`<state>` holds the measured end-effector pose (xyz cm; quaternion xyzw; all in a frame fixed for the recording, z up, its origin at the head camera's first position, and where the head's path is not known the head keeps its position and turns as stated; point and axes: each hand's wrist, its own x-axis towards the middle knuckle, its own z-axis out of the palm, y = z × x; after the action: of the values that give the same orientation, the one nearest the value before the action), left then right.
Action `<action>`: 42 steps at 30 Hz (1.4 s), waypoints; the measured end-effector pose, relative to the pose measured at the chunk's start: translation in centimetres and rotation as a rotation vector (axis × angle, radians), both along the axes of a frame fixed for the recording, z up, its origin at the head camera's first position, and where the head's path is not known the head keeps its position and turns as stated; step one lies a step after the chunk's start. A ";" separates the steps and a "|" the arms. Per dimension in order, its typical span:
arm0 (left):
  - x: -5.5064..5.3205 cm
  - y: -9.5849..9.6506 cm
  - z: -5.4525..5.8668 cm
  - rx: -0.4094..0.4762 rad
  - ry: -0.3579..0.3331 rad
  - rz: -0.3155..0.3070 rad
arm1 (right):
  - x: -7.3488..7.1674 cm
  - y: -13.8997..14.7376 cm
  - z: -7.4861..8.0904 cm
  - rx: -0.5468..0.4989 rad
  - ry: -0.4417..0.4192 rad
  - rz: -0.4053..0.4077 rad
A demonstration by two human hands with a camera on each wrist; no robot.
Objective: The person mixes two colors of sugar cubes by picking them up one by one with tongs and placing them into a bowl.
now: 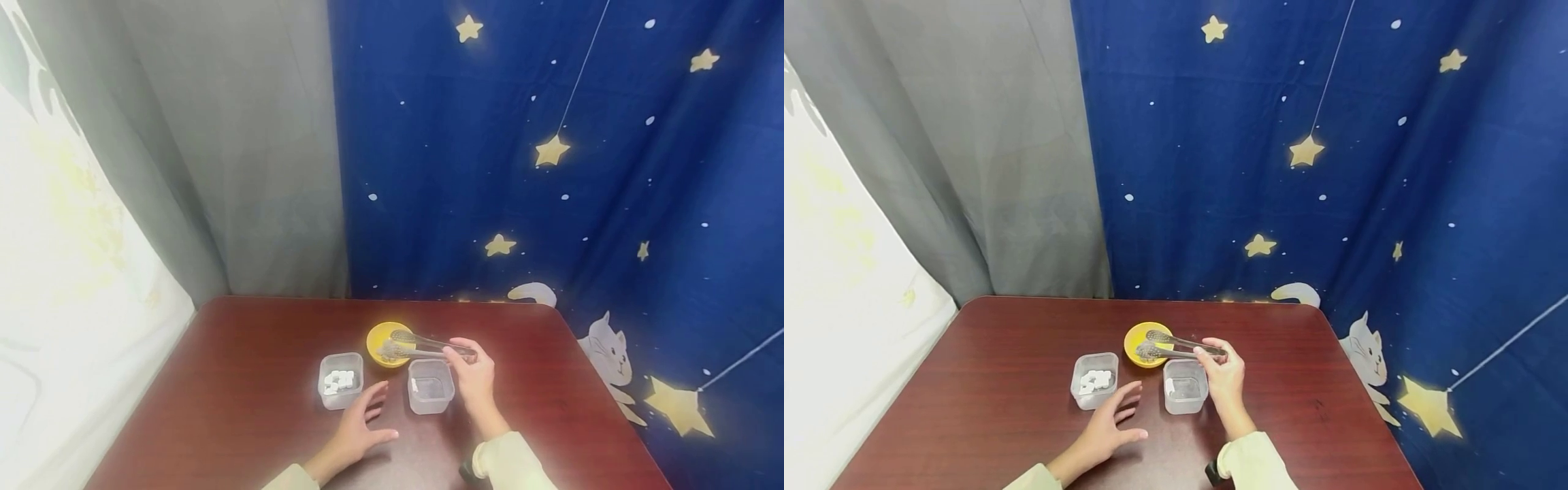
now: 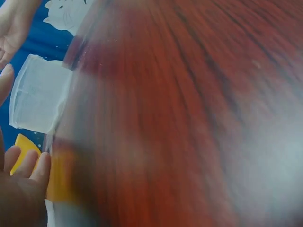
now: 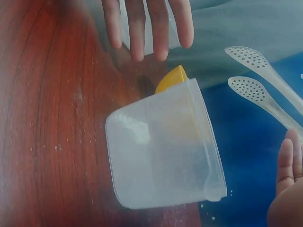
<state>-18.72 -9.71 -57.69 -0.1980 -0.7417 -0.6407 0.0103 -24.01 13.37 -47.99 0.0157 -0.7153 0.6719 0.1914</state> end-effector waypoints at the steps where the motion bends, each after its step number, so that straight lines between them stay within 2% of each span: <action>1: 0.1 -0.2 -0.1 -0.006 0.010 0.013 | 0.0 -0.2 0.0 0.004 0.002 0.004; 5: 0.3 -1.0 -0.7 -0.017 0.083 0.065 | 0.2 -0.9 0.1 0.012 0.004 0.021; 8: 0.7 -1.6 -1.1 -0.007 0.109 0.104 | 0.3 -1.4 0.2 0.013 0.003 0.030; 11: 1.2 -2.0 -1.1 0.015 0.101 0.171 | 0.5 -1.8 0.2 0.015 0.007 0.032; 14: 1.7 -2.1 -0.8 0.022 0.115 0.264 | 0.7 -2.2 0.1 0.016 0.004 0.034; 18: 2.5 -2.1 0.3 0.025 0.160 0.398 | 0.7 -2.7 0.1 -0.005 -0.013 0.057; 20: 2.7 -2.1 0.8 0.031 0.174 0.450 | 0.7 -2.9 0.1 -0.014 -0.018 0.071; 22: 2.7 -2.3 0.7 0.029 0.183 0.487 | 0.8 -3.0 0.1 -0.014 -0.020 0.077; 28: 2.0 -3.3 -1.3 0.034 0.149 0.523 | 0.7 -3.1 -0.1 0.019 -0.019 0.057; 31: 1.8 -3.8 -1.9 0.051 0.146 0.532 | 0.7 -3.1 -0.2 0.026 -0.013 0.056; 36: 1.4 -4.7 -2.4 0.011 0.197 0.591 | 0.7 -3.3 -0.1 0.027 -0.014 0.062; 42: 0.9 -5.5 -2.3 -0.019 0.262 0.652 | 0.8 -3.4 0.3 0.015 -0.036 0.070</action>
<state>-17.79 -15.26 -60.00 -0.0315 -0.7643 -0.5659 0.3077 -23.20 9.95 -47.67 0.0301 -0.7228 0.6728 0.1548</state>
